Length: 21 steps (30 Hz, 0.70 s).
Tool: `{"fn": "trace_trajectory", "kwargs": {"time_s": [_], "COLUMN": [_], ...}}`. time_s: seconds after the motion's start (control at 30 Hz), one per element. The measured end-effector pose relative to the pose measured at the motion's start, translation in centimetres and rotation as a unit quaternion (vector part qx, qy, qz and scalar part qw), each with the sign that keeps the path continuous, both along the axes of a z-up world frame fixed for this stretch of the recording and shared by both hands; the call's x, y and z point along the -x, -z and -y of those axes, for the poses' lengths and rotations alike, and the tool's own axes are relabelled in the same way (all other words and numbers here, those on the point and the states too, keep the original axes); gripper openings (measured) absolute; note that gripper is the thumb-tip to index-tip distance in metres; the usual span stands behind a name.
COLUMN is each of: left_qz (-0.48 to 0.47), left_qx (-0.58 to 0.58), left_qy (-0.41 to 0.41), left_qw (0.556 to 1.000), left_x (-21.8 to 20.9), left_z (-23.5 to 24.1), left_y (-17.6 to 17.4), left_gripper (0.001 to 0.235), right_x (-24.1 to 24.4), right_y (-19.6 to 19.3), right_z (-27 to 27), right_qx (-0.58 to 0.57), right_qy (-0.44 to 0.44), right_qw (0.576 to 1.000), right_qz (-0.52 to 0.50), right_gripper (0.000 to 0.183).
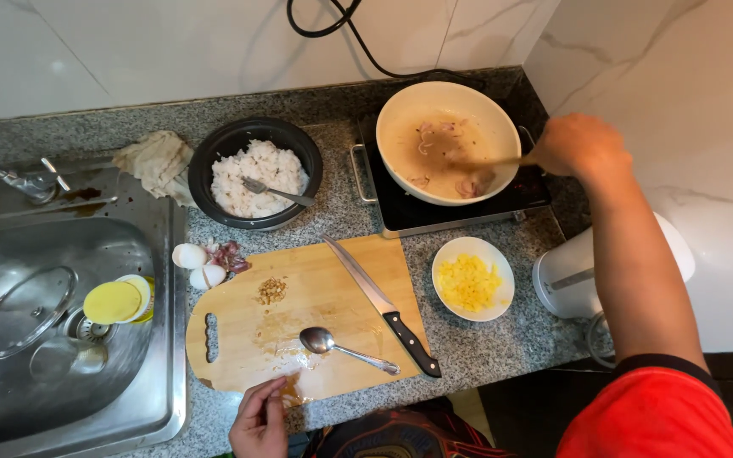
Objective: The person stirs a mixture in a pan on an induction cooktop, then adds chopped onions and cooked rice from a rice cooker pot. They stir the combined ingredients together in the pan using a wooden spatula.
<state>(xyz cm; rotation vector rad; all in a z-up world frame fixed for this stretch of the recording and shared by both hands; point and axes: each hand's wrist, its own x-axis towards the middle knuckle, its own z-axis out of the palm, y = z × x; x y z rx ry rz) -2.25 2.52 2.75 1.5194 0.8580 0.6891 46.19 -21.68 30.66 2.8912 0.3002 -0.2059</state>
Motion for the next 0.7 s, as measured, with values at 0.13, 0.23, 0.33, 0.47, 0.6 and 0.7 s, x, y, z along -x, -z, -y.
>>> {"fn": "trace_trajectory", "kwargs": {"time_s": [0.13, 0.23, 0.33, 0.47, 0.6, 0.7], "left_qz": [0.011, 0.001, 0.006, 0.005, 0.008, 0.005], "left_qx": [-0.027, -0.027, -0.012, 0.011, 0.014, -0.006], "left_qy": [0.001, -0.007, -0.013, -0.016, -0.022, -0.027], "left_qw": [1.000, 1.000, 1.000, 1.000, 1.000, 1.000], "left_x": [0.3, 0.0, -0.3, -0.3, -0.2, -0.1], "left_z": [0.0, 0.3, 0.8, 1.3, 1.3, 1.3], "left_y": [1.3, 1.0, 1.0, 0.7, 1.3, 1.4], "left_gripper": [0.022, 0.020, 0.021, 0.024, 0.025, 0.019], "right_x": [0.6, 2.0, -1.2, -7.1, -7.4, -3.9], "right_y": [-0.7, -2.3, -0.6, 2.7, 4.9, 2.6], "right_z": [0.4, -0.4, 0.8, 0.8, -1.7, -2.5], "right_qx": [0.010, 0.020, 0.093, 0.137, -0.024, -0.038], "right_qy": [-0.047, -0.039, -0.037, -0.044, -0.080, -0.057], "right_qw": [0.998, 0.998, 0.995, 0.987, 0.996, 0.997], "right_qz": [0.045, -0.048, -0.004, 0.067, 0.040, 0.025], "right_gripper": [0.038, 0.055, 0.032, 0.029, 0.033, 0.034]}}
